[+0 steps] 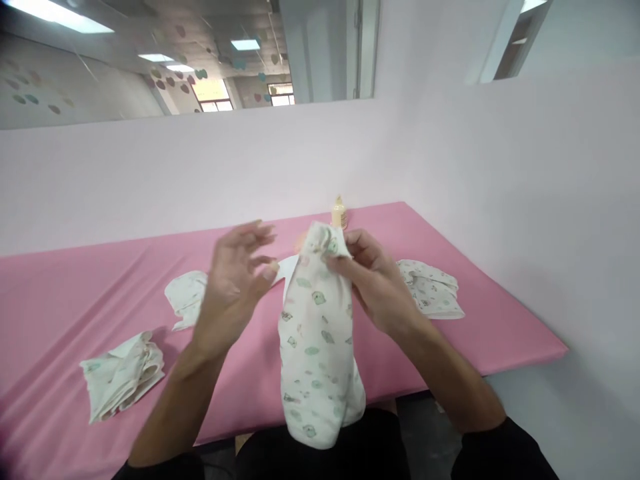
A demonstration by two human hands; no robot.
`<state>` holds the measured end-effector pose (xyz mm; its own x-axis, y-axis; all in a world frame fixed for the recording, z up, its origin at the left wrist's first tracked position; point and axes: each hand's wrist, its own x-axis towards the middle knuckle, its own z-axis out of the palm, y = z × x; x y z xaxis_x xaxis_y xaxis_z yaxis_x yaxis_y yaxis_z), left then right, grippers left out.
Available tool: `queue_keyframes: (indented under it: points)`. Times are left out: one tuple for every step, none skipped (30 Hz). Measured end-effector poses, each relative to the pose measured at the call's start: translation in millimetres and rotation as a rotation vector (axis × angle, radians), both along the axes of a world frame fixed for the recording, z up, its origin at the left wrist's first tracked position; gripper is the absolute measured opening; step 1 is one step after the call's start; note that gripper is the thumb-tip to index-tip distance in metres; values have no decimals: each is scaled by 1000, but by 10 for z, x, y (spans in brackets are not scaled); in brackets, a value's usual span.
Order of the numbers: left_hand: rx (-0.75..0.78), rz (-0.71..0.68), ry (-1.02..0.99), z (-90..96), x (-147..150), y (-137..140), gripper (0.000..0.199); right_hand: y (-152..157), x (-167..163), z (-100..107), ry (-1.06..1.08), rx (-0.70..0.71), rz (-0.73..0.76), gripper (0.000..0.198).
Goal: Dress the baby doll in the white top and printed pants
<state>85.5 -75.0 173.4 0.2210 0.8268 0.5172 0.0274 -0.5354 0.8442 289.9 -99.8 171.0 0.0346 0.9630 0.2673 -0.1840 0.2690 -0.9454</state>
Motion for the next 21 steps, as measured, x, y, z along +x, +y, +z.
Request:
queue_keyframes:
  points:
    - [-132,-89,13,-134,-1,24,68,22,41,59,30,10,-23,20]
    - [-300,-216,34,-275,10,33,72,40,77,126,59,26,-38,18]
    - [-471,-379,49,-411,32,25,75,57,112,193,89,49,-45,16]
    - [-601,-526,39,-534,61,2,75,75,146,256,116,69,-49,15]
    - [-683,-624,41,-634,94,-34,72,98,184,307,138,84,-61,14]
    - [-719,-667,44,-707,126,-79,67,129,226,341,152,86,-88,14]
    - [-730,-672,46,-748,154,-129,60,169,273,351,158,74,-135,15]
    - [-722,-647,52,-759,176,-181,53,218,326,335,155,48,-196,16]
    - [-709,-603,62,-744,188,-231,47,275,383,291,146,10,-262,18]
    - [-693,-549,78,-709,191,-276,42,334,442,219,136,-38,-323,19]
    - [-671,-486,102,-660,186,-313,38,390,500,123,124,-87,-364,21]
    - [-631,-416,135,-606,173,-343,35,437,553,8,107,-134,-379,23]
    - [-568,-345,181,-554,155,-364,32,468,597,-118,83,-177,-366,25]
    - [-475,-273,236,-509,134,-376,28,479,631,-247,44,-201,-332,26]
    - [-357,-201,295,-475,112,-381,25,468,651,-371,-3,-212,-280,27]
    - [-227,-135,356,-455,90,-380,22,432,658,-482,-64,-220,-239,28]
    - [-89,-74,406,-448,69,-373,20,374,651,-576,-134,-234,-227,31]
    - [49,-17,440,-454,49,-362,18,296,632,-649,-208,-244,-228,33]
    - [179,29,456,-470,30,-349,19,202,603,-703,-269,-238,-210,35]
    - [294,61,462,-491,13,-337,21,97,564,-738,-309,-204,-147,36]
    - [391,75,461,-514,-3,-328,24,-13,518,-759,-337,-157,-43,38]
